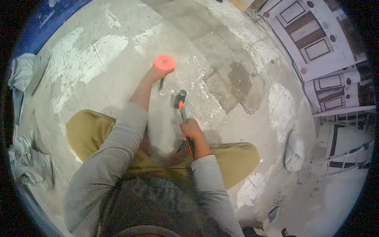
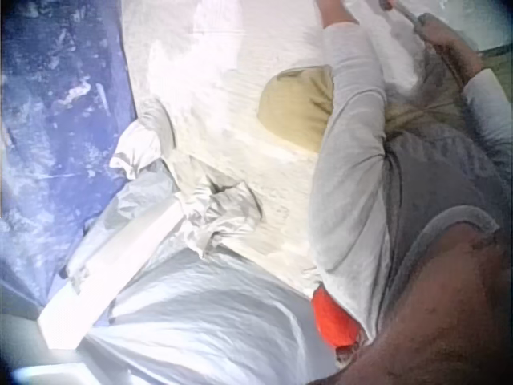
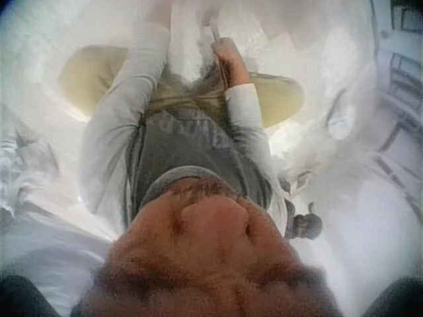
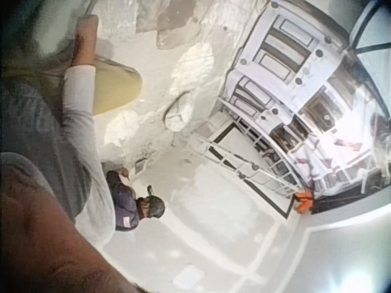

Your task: The person holds a chisel against a concrete floor and strikes it repeatedly with a hammer to chip away at the surface.

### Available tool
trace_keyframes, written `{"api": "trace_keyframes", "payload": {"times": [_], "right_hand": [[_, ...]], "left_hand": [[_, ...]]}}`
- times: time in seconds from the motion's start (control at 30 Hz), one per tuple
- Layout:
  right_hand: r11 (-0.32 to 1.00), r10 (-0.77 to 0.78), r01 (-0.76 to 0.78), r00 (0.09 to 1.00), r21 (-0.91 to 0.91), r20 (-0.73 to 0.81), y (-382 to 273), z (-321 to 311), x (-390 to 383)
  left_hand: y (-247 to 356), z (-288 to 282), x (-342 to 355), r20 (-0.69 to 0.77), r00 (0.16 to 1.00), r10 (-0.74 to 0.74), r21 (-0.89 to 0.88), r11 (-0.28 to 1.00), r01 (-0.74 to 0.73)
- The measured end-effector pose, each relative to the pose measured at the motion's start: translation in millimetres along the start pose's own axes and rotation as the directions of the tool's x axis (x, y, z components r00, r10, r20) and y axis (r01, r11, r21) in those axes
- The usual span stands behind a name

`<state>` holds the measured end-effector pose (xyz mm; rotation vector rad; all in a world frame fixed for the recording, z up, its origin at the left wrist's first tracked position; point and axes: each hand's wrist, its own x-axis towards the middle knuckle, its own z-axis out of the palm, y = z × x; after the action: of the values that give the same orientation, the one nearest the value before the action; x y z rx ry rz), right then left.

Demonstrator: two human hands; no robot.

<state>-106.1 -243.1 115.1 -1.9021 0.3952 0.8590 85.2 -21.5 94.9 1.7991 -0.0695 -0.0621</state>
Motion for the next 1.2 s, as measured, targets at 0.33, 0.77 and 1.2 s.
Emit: {"api": "trace_keyframes", "payload": {"times": [0.33, 0.77, 1.2], "right_hand": [[0.943, 0.110, -0.030, 0.968, -0.331, 0.227, 29.7, 22.2, 9.8], [0.474, -0.021, 0.212, 0.973, -0.855, 0.230, -3.4, -59.3, -30.9], [0.261, 0.034, 0.159, 0.984, -0.952, 0.173, -102.7, -117.5, -50.8]], "left_hand": [[210.4, -121.4, 34.6, 0.292, 0.949, -0.119, 0.707, 0.695, -0.130], [114.9, -193.7, -6.4, 0.120, 0.803, -0.584, 0.798, 0.538, 0.272], [114.7, -193.0, -26.5, 0.120, 0.797, -0.592, 0.757, 0.573, 0.312]]}}
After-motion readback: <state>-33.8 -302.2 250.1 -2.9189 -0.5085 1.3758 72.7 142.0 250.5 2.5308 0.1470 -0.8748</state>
